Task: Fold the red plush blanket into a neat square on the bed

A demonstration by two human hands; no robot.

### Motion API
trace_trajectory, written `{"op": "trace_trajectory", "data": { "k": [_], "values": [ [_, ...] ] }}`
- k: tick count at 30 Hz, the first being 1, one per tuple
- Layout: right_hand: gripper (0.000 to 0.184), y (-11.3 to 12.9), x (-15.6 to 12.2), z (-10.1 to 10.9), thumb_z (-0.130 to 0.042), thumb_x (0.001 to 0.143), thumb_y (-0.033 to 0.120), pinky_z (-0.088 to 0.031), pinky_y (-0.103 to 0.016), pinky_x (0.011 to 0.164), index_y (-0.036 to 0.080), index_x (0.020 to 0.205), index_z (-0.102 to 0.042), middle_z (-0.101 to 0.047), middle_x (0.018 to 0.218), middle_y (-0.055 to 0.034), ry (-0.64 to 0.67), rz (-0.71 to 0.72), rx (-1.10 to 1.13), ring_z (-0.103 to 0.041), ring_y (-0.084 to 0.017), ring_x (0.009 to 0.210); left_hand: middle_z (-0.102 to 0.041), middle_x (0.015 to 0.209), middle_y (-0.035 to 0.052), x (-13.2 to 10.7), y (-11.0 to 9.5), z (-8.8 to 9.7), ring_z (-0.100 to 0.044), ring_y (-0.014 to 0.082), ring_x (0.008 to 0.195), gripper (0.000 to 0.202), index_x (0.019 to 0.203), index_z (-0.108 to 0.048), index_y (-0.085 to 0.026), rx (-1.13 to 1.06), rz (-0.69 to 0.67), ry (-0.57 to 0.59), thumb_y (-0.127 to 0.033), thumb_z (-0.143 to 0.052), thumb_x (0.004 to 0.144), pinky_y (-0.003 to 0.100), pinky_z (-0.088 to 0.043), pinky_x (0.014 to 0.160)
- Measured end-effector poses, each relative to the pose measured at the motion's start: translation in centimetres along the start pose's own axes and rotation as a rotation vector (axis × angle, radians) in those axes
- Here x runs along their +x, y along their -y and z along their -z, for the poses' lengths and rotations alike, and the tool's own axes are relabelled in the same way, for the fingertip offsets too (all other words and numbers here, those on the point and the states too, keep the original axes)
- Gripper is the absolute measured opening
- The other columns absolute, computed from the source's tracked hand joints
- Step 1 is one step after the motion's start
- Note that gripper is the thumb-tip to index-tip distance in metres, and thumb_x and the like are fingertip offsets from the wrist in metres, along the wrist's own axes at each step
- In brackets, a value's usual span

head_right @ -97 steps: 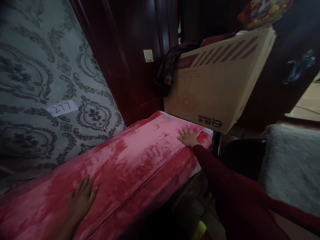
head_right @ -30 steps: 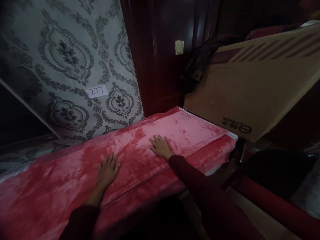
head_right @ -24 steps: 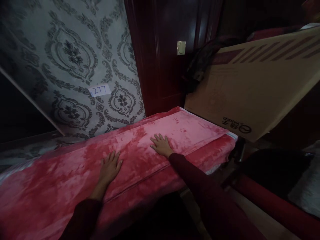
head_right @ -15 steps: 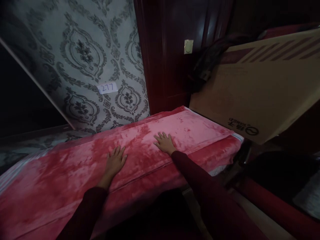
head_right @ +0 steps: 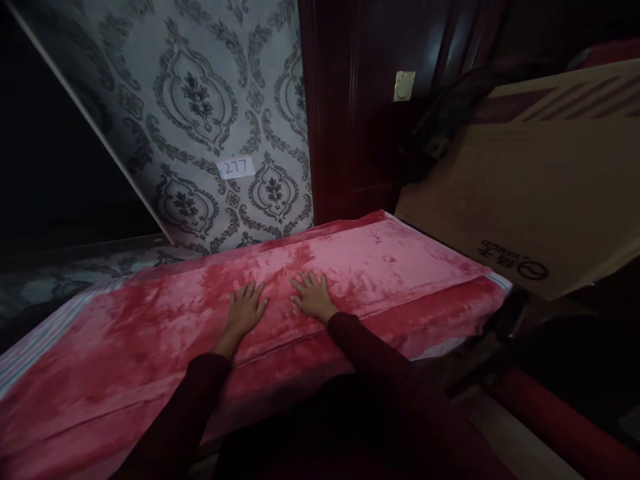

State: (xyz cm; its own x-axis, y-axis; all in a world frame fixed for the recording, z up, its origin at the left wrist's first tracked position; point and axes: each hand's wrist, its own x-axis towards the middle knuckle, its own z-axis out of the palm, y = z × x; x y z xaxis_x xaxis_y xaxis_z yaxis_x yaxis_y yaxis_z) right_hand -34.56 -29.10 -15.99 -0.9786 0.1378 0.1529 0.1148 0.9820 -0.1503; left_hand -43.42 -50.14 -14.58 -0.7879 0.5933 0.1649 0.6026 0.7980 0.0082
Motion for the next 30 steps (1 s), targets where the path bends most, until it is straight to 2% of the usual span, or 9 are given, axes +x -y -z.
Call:
{"op": "trace_trajectory", "data": {
  "k": [6,10,13,17,20,22,26,30],
  "values": [
    [0.059,-0.6,-0.5,-1.1,-0.043,0.107,0.052,-0.021,-0.068,0.123,0.03,0.162,-0.042,-0.03,0.171,-0.0104,-0.047,0.005,-0.046,-0.027,-0.037,0.157,-0.035,0.169,0.0159,-0.3,-0.4,0.0,-0.03,0.0358,0.157,0.058,0.16,-0.045,-0.021,-0.009,0.015,0.015,-0.042,-0.038,0.106,0.065,-0.023,0.125],
    [0.057,-0.8,-0.6,-1.6,-0.042,0.107,0.05,-0.024,-0.068,0.121,0.03,0.16,-0.044,-0.034,0.169,-0.0116,-0.069,0.024,-0.086,-0.031,-0.037,0.155,-0.03,0.172,0.0124,-0.4,0.1,1.1,-0.025,0.0322,0.16,0.061,0.162,-0.04,-0.024,-0.069,0.021,0.121,-0.047,-0.038,0.106,0.062,-0.021,0.128],
    [0.057,-1.0,-0.7,-2.0,-0.04,0.107,0.049,-0.027,-0.068,0.12,0.029,0.16,-0.045,-0.034,0.169,-0.0108,-0.072,0.024,-0.117,-0.032,-0.037,0.154,-0.025,0.174,0.0095,-1.0,2.2,2.6,-0.021,0.0315,0.161,0.063,0.164,-0.035,-0.026,-0.097,0.071,0.127,-0.05,-0.036,0.106,0.062,-0.016,0.129],
    [0.057,-1.3,-0.6,-2.7,-0.037,0.107,0.049,-0.029,-0.069,0.119,0.03,0.16,-0.045,-0.034,0.17,-0.0096,-0.072,0.033,-0.126,-0.031,-0.037,0.155,-0.026,0.174,0.0095,-3.2,6.5,3.8,-0.019,0.035,0.161,0.067,0.165,-0.033,-0.028,-0.026,0.191,0.105,-0.055,-0.04,0.104,0.064,-0.013,0.129],
    [0.058,-1.7,-0.5,-3.3,-0.034,0.107,0.05,-0.029,-0.071,0.118,0.031,0.161,-0.044,-0.034,0.17,-0.0092,-0.087,0.052,-0.129,-0.031,-0.039,0.154,-0.024,0.174,0.01,-5.1,9.1,3.1,-0.017,0.0374,0.161,0.068,0.165,-0.034,-0.028,0.022,0.265,0.118,-0.057,-0.04,0.104,0.065,-0.015,0.128],
    [0.059,-1.9,-0.5,-3.7,-0.032,0.107,0.051,-0.029,-0.072,0.118,0.032,0.161,-0.043,-0.034,0.17,-0.0089,-0.091,0.067,-0.131,-0.031,-0.039,0.154,-0.024,0.175,0.0099,-5.9,10.0,2.0,-0.018,0.0392,0.161,0.067,0.165,-0.035,-0.029,0.044,0.275,0.117,-0.057,-0.039,0.104,0.068,-0.015,0.127],
    [0.06,-2.2,-0.5,-3.4,-0.031,0.107,0.052,-0.029,-0.071,0.118,0.032,0.162,-0.041,-0.032,0.171,-0.0086,-0.054,0.054,-0.129,-0.028,-0.039,0.156,-0.026,0.174,0.0102,-6.4,10.2,0.5,-0.021,0.0419,0.159,0.065,0.164,-0.038,-0.03,0.056,0.262,0.068,-0.057,-0.038,0.104,0.071,-0.017,0.125],
    [0.063,-0.7,0.0,-1.2,-0.033,0.107,0.055,-0.028,-0.071,0.118,0.03,0.164,-0.038,-0.03,0.171,-0.0119,0.053,-0.022,-0.088,-0.026,-0.04,0.156,-0.028,0.173,0.0112,-6.2,10.1,0.5,-0.022,0.0423,0.159,0.066,0.164,-0.038,-0.03,0.046,0.247,0.05,-0.059,-0.038,0.104,0.071,-0.018,0.124]
  ]
}}
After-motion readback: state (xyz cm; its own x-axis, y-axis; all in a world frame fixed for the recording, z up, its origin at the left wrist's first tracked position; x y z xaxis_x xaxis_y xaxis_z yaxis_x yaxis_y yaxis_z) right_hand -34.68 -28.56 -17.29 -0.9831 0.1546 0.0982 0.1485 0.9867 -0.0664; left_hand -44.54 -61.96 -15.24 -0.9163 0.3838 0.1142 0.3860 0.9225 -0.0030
